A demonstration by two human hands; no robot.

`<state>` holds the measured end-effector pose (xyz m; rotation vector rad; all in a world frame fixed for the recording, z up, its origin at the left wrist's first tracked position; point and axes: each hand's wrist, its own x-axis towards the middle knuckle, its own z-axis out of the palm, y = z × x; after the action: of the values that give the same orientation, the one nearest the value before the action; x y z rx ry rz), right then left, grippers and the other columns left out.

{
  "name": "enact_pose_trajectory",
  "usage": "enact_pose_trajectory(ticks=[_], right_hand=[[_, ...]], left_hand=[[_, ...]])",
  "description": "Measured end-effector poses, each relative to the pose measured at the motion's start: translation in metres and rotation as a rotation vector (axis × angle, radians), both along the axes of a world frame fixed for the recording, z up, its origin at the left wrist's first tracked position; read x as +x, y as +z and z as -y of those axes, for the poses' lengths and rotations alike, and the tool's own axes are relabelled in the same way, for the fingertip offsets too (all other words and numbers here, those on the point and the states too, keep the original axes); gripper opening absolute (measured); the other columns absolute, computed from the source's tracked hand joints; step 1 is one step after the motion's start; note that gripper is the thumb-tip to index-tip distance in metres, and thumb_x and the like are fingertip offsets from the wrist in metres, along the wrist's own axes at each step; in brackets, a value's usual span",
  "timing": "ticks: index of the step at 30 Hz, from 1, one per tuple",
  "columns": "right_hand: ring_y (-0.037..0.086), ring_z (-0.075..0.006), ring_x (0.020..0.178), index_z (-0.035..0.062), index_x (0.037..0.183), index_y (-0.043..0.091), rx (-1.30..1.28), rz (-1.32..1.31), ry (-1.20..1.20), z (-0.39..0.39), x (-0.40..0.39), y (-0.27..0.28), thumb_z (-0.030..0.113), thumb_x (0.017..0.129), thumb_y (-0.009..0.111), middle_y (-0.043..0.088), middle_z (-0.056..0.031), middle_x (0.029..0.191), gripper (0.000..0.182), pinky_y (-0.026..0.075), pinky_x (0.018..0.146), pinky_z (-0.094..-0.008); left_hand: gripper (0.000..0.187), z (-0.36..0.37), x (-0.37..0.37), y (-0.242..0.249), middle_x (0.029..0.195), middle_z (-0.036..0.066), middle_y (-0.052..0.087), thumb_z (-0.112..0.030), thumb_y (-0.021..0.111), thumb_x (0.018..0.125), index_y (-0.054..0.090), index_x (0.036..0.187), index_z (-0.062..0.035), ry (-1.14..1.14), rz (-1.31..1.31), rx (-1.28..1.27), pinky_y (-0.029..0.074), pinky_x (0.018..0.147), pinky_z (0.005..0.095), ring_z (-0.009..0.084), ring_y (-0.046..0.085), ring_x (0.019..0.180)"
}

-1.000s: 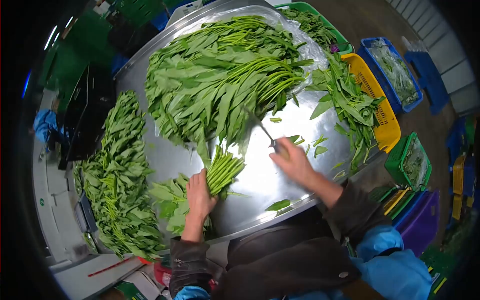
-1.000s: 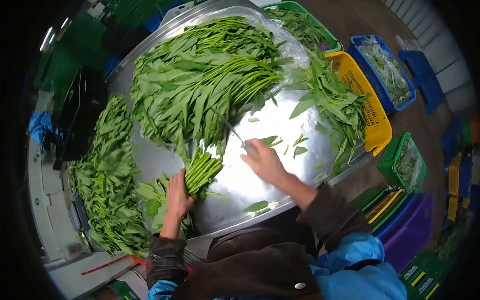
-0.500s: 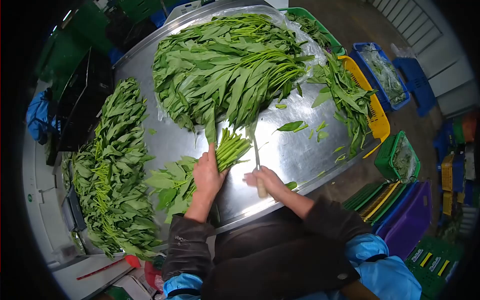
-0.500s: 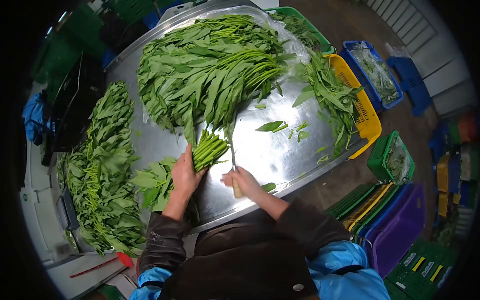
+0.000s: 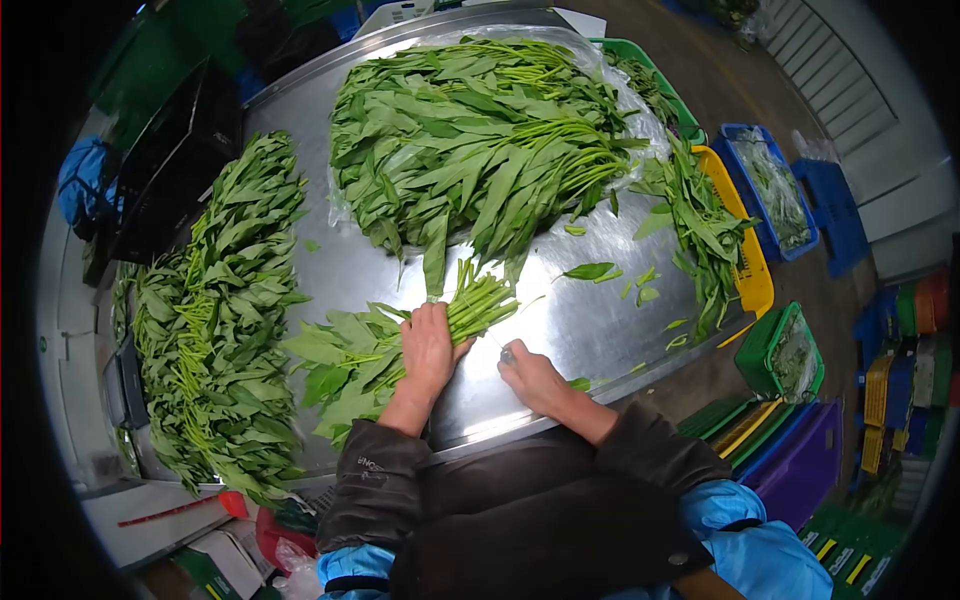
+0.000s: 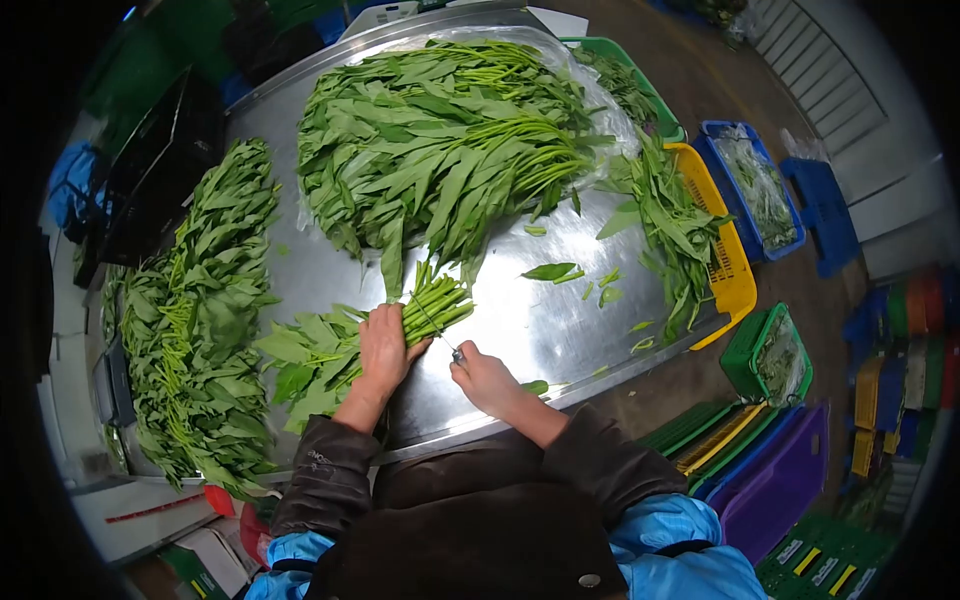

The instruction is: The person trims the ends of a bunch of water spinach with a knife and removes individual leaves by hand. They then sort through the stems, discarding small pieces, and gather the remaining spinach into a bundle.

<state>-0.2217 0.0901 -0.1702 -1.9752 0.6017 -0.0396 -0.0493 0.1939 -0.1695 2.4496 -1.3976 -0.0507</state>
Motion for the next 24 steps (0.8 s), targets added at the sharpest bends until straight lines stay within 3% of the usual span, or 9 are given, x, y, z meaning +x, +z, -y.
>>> enact_pose_trajectory(ticks=[4, 6, 9, 14, 16, 18, 22, 24], right_hand=[[0.059, -0.0471, 0.075, -0.0045, 0.098, 0.044, -0.031, -0.093, 0.069, 0.007, 0.016, -0.007, 0.022, 0.09, 0.053, 0.061, -0.027, 0.077, 0.029, 0.047, 0.067, -0.051], [0.059, -0.0477, 0.084, -0.0061, 0.098, 0.045, -0.049, -0.169, 0.07, 0.01, 0.032, -0.011, 0.023, 0.09, 0.05, 0.06, -0.0315, 0.083, 0.031, 0.046, 0.075, -0.0514], [0.059, -0.0475, 0.084, -0.006, 0.096, 0.047, -0.068, -0.186, 0.044, 0.016, 0.063, -0.01, 0.024, 0.089, 0.049, 0.061, -0.0313, 0.084, 0.031, 0.046, 0.076, -0.0524], [0.059, -0.0482, 0.082, -0.0069, 0.1, 0.048, -0.036, -0.303, 0.144, 0.019, -0.012, -0.008, 0.024, 0.089, 0.05, 0.061, -0.0299, 0.082, 0.033, 0.047, 0.075, -0.0522], [0.059, -0.0484, 0.077, -0.0068, 0.102, 0.047, 0.046, -0.36, 0.171, 0.028, -0.054, 0.024, 0.025, 0.09, 0.051, 0.061, -0.0298, 0.08, 0.034, 0.049, 0.07, -0.0503], [0.06, -0.0475, 0.077, -0.0062, 0.102, 0.049, 0.228, -0.622, 0.163, 0.045, -0.061, 0.083, 0.023, 0.086, 0.051, 0.062, -0.0308, 0.085, 0.033, 0.048, 0.072, -0.0521], [0.06, -0.0476, 0.071, -0.0045, 0.105, 0.048, 0.039, -0.366, 0.088, 0.067, -0.066, 0.048, 0.022, 0.087, 0.051, 0.062, -0.0289, 0.08, 0.033, 0.049, 0.066, -0.0523], [0.061, -0.0462, 0.079, -0.0027, 0.109, 0.049, -0.172, -0.259, -0.121, 0.08, -0.053, 0.026, 0.021, 0.085, 0.054, 0.061, -0.027, 0.088, 0.034, 0.048, 0.069, -0.0521]], left_hand=[[0.061, 0.002, -0.001, -0.002, 0.099, 0.012, 0.052, -0.027, 0.081, 0.062, 0.05, 0.108, -0.002, 0.026, 0.001, 0.006, 0.037, 0.077, 0.0407, 0.0302, 0.049, 0.095], [0.06, 0.001, -0.002, -0.001, 0.098, 0.012, 0.051, -0.024, 0.081, 0.062, 0.05, 0.108, -0.0026, 0.02, -0.007, 0.012, 0.037, 0.077, 0.0404, 0.0299, 0.049, 0.094], [0.058, 0.002, -0.003, -0.003, 0.098, 0.011, 0.05, -0.028, 0.08, 0.063, 0.051, 0.107, -0.0042, 0.039, 0.036, 0.025, 0.037, 0.079, 0.0401, 0.0276, 0.049, 0.095], [0.058, 0.006, -0.005, 0.0, 0.099, 0.011, 0.05, -0.025, 0.08, 0.063, 0.051, 0.109, -0.0043, 0.081, 0.027, 0.058, 0.037, 0.078, 0.0406, 0.0287, 0.049, 0.095], [0.058, 0.003, -0.007, 0.0, 0.099, 0.012, 0.05, -0.022, 0.08, 0.063, 0.05, 0.109, -0.0039, 0.099, 0.026, 0.055, 0.037, 0.077, 0.041, 0.0299, 0.049, 0.095], [0.06, 0.004, -0.007, 0.0, 0.1, 0.012, 0.05, -0.023, 0.081, 0.062, 0.05, 0.111, -0.0033, 0.093, 0.024, 0.045, 0.037, 0.078, 0.0414, 0.0301, 0.049, 0.096], [0.083, 0.004, -0.013, 0.004, 0.108, 0.015, 0.049, -0.038, 0.08, 0.063, 0.043, 0.126, 0.0022, 0.09, 0.035, 0.051, 0.036, 0.085, 0.0423, 0.03, 0.047, 0.101], [0.099, 0.002, -0.02, 0.014, 0.117, 0.018, 0.048, -0.044, 0.081, 0.06, 0.036, 0.133, 0.0048, 0.069, 0.063, 0.022, 0.034, 0.091, 0.0436, 0.0306, 0.045, 0.107]])
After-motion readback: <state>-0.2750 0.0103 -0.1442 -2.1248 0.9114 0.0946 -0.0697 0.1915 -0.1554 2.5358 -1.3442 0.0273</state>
